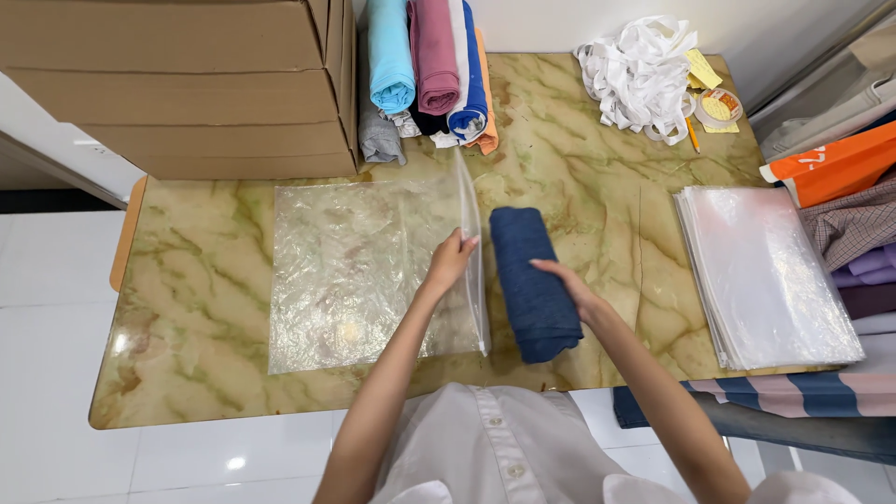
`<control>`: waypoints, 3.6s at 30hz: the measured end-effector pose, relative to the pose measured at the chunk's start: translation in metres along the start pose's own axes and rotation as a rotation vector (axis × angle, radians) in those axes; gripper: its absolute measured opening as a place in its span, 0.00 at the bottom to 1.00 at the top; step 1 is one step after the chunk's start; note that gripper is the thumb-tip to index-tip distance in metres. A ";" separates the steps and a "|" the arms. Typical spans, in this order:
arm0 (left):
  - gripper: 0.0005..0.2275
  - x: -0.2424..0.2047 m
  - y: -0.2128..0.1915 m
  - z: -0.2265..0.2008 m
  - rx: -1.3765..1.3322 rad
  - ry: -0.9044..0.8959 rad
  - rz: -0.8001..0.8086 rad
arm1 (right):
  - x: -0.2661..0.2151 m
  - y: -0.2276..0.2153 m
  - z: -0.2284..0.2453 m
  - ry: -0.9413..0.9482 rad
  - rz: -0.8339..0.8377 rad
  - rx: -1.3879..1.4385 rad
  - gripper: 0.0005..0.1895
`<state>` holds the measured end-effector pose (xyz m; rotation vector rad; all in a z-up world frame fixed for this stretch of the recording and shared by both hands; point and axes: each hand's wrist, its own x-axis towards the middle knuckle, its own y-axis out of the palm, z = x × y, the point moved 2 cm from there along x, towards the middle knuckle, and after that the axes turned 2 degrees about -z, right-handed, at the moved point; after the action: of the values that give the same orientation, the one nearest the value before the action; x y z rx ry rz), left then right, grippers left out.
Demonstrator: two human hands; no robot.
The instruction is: The person prepares plastic bags, inserts rolled garments into them, and then arranges the bagged garments inside a cardboard box.
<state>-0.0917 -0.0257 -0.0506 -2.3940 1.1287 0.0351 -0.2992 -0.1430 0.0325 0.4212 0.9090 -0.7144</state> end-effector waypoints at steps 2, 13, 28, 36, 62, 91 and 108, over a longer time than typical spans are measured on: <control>0.17 0.023 0.023 0.010 0.023 0.020 0.056 | 0.009 -0.028 -0.007 -0.037 -0.034 0.272 0.51; 0.15 0.010 0.094 -0.002 0.296 0.125 0.164 | 0.005 -0.074 0.015 -0.145 -0.121 0.407 0.33; 0.16 0.005 0.118 0.033 0.155 0.203 -0.109 | 0.015 -0.065 0.024 -0.202 -0.031 -0.252 0.50; 0.19 0.010 0.116 0.047 0.044 0.286 -0.102 | -0.011 -0.073 0.043 -0.181 -0.117 -0.434 0.58; 0.15 -0.054 0.057 -0.028 -0.239 0.166 -0.415 | -0.047 -0.057 0.079 -0.127 0.006 -0.839 0.55; 0.18 -0.101 0.019 -0.117 0.070 0.387 -0.296 | 0.103 0.090 0.044 -0.768 0.526 -0.461 0.36; 0.12 -0.110 -0.033 -0.081 0.074 0.358 -0.490 | 0.209 0.045 -0.039 -1.083 0.026 -0.267 0.17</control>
<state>-0.1545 0.0350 0.0592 -2.6040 0.6347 -0.6063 -0.2031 -0.1673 -0.1609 -0.2103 -0.0367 -0.6566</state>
